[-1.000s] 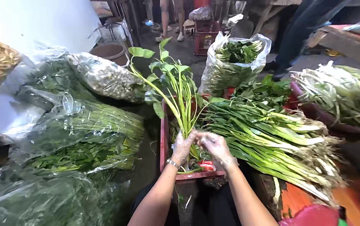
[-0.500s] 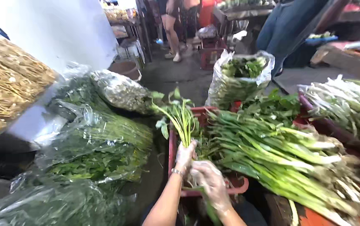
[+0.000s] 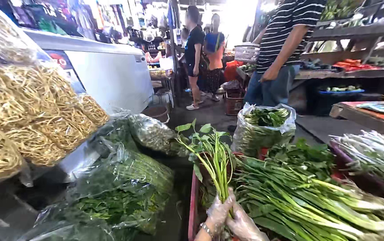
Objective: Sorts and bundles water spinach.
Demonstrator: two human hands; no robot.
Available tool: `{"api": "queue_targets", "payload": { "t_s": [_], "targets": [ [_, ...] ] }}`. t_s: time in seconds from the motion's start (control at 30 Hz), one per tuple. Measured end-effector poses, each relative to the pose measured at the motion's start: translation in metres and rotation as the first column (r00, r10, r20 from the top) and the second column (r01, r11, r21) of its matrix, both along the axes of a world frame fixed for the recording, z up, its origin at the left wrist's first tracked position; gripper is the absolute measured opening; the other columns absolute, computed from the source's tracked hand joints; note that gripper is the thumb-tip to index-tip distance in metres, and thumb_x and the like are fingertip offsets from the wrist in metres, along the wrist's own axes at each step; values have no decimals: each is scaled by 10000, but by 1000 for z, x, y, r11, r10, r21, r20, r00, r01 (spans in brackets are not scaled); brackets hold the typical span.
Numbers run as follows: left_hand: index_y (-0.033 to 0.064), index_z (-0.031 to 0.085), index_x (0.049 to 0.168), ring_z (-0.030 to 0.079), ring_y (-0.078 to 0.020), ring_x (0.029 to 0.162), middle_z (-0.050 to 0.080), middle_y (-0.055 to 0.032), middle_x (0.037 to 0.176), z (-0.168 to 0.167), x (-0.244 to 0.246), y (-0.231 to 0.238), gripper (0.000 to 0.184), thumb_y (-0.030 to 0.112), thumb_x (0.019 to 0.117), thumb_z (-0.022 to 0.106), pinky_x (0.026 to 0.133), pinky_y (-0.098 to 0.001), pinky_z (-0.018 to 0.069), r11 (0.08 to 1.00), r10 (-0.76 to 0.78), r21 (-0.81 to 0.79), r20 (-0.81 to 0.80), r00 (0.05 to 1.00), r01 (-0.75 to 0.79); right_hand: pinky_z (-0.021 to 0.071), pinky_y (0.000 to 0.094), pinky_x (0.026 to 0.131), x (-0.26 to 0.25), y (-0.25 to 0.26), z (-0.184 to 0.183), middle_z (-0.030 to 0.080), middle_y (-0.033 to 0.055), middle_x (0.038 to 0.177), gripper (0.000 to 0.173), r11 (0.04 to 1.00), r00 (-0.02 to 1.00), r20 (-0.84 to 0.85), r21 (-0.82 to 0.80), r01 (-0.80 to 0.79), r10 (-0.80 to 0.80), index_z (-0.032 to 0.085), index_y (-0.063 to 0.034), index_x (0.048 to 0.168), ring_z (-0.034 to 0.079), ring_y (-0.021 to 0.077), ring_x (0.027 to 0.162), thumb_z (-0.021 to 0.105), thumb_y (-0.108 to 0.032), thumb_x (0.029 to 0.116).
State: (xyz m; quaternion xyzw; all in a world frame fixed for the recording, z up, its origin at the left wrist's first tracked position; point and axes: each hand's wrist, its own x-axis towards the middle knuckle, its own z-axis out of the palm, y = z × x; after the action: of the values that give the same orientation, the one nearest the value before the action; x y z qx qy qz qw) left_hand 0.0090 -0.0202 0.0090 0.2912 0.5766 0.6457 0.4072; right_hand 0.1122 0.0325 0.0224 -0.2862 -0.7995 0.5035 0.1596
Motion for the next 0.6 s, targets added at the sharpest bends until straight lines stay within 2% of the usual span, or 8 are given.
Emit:
{"api": "queue_targets", "payload": {
  "t_s": [0.1, 0.2, 0.27, 0.33, 0.37, 0.43, 0.5, 0.6],
  "targets": [
    [-11, 407, 1493, 574, -222, 1228, 563, -213, 1388, 1, 2, 3, 647, 291, 978, 657, 1057, -401, 469, 999, -34, -17, -22, 999, 34, 428, 457, 1148, 4, 7, 7, 550, 210, 1461, 794, 1000, 999, 40, -18, 17, -16, 301, -9, 1585, 554, 270, 1342, 703, -90, 906],
    [-14, 454, 1465, 574, -251, 1238, 569, -222, 1379, 0, -1, 2, 656, 305, 948, 701, 1059, -429, 472, 995, -61, -79, -47, 997, 57, 459, 462, 1120, 7, 5, 4, 582, 195, 1425, 716, 1000, 995, 98, -12, 22, -21, 329, -26, 1572, 587, 254, 1301, 668, -126, 949],
    [-35, 463, 1451, 594, -229, 1209, 594, -200, 1356, 3, -10, -1, 599, 295, 988, 651, 1037, -416, 490, 996, -93, -15, 26, 995, 93, 529, 450, 1005, 8, 5, 5, 626, 182, 1326, 609, 999, 995, 101, -33, 0, 3, 403, -29, 1518, 644, 236, 1167, 634, -102, 960],
    [-45, 468, 1406, 655, -135, 1070, 680, -106, 1208, 2, -14, 0, 505, 300, 1040, 520, 957, -337, 538, 981, -115, 176, 206, 972, 79, 559, 393, 887, 10, 4, 5, 636, 146, 1207, 539, 996, 992, 111, -76, -52, 60, 447, -11, 1453, 650, 184, 1016, 602, -72, 940],
    [-34, 482, 1378, 684, -127, 964, 715, -78, 1075, 4, -13, 1, 433, 267, 1066, 484, 897, -328, 561, 979, -107, 198, 300, 948, 48, 564, 374, 849, 10, 4, 4, 642, 134, 1173, 531, 991, 987, 137, -111, -71, 86, 454, -7, 1442, 653, 165, 965, 600, -79, 937],
    [-24, 576, 1269, 698, -138, 811, 720, -63, 883, 7, -13, 3, 336, 245, 1074, 521, 804, -335, 582, 993, -46, 114, 367, 929, 3, 557, 342, 757, 6, 3, 3, 638, 115, 1108, 538, 981, 979, 185, -190, -50, 86, 442, -9, 1448, 637, 140, 866, 609, -81, 942],
    [-31, 618, 1130, 683, -134, 808, 708, -67, 859, 5, -15, 3, 267, 219, 1060, 554, 810, -333, 572, 998, -14, 67, 333, 943, -9, 563, 326, 745, 2, 2, 5, 631, 96, 1108, 556, 974, 981, 188, -227, -12, 56, 437, -23, 1457, 635, 124, 862, 593, -58, 925],
    [-30, 644, 1099, 656, -120, 852, 700, -67, 903, 0, -19, 1, 184, 130, 1018, 601, 840, -321, 547, 992, -18, 123, 258, 966, -14, 528, 314, 676, -11, -3, 19, 619, 71, 986, 368, 975, 970, 242, -217, 52, 2, 551, -20, 1297, 602, 120, 777, 595, -46, 932]
  ]
}}
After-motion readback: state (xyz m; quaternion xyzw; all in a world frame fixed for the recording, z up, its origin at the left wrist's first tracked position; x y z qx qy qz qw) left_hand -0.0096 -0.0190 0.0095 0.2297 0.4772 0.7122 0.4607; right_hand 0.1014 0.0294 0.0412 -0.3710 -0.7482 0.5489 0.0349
